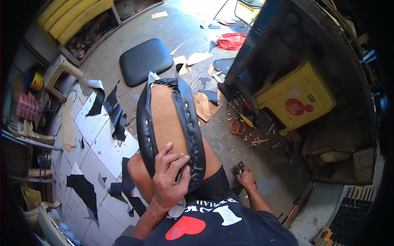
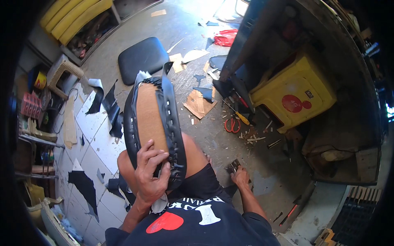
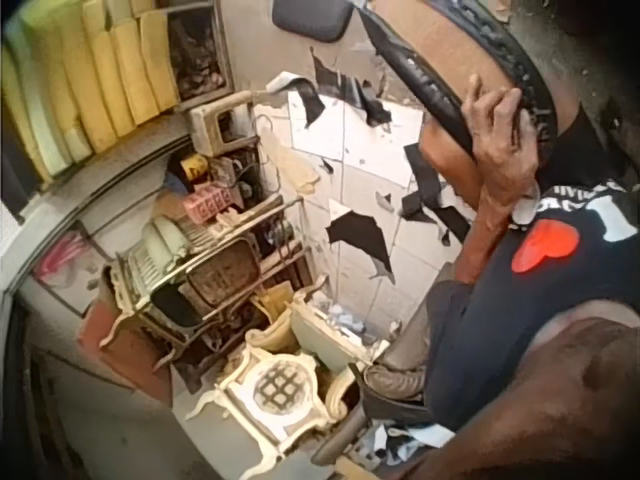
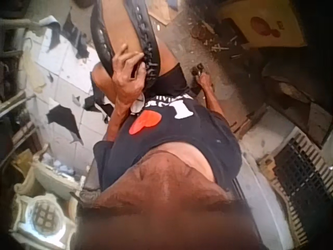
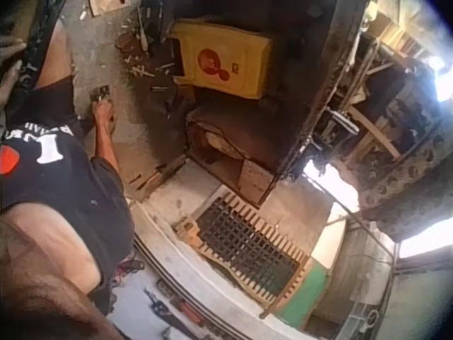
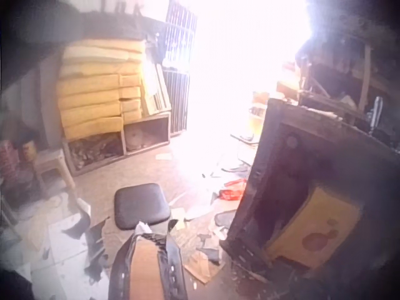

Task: The person reupholsters chair parts by stretching black vinyl over foam-padded bases and securing it with a manual stapler and shears.

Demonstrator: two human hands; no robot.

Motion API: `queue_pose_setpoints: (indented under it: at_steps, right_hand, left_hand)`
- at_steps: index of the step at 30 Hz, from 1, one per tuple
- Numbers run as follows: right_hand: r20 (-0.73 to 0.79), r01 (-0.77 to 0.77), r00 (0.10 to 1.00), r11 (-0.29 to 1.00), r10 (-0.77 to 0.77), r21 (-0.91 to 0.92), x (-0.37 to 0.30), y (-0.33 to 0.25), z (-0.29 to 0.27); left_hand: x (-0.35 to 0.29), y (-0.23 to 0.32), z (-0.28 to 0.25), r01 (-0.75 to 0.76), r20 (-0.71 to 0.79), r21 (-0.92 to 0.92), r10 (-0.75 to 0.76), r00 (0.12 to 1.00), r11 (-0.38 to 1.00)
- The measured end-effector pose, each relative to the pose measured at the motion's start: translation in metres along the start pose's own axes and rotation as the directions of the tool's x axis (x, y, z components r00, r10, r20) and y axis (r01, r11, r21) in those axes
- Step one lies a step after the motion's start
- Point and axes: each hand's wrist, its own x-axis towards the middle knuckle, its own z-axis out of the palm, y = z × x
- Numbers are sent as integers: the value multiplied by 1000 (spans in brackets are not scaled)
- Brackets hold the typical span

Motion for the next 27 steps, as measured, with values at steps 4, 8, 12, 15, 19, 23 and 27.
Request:
queue_pose_setpoints:
  at_steps: [4,8,12,15,19,23,27]
  right_hand:
    - [538,76,843,983,26,-167,44,-39,-46]
    - [-10,84,996,961,-84,264,134,-95,-45]
    - [-215,2,973,921,89,390,219,-120,-23]
    - [26,-154,988,953,153,259,242,-131,-29]
    - [480,-305,867,903,133,301,232,-141,-47]
    - [262,-57,939,651,-222,757,168,-138,-74]
    - [25,487,816,710,-578,509,91,-199,-244]
  left_hand:
    - [-4,5,4,-2,-47,21,3,999,1000]
    - [-2,14,12,-38,-88,76,44,995,996]
    - [-3,19,20,-98,-94,97,107,990,991]
    - [-10,22,19,-155,-85,134,168,982,979]
    - [-11,19,21,1,-212,103,21,977,995]
    - [-4,22,19,103,-218,237,-51,975,966]
    - [-9,12,14,-20,-181,202,58,982,979]
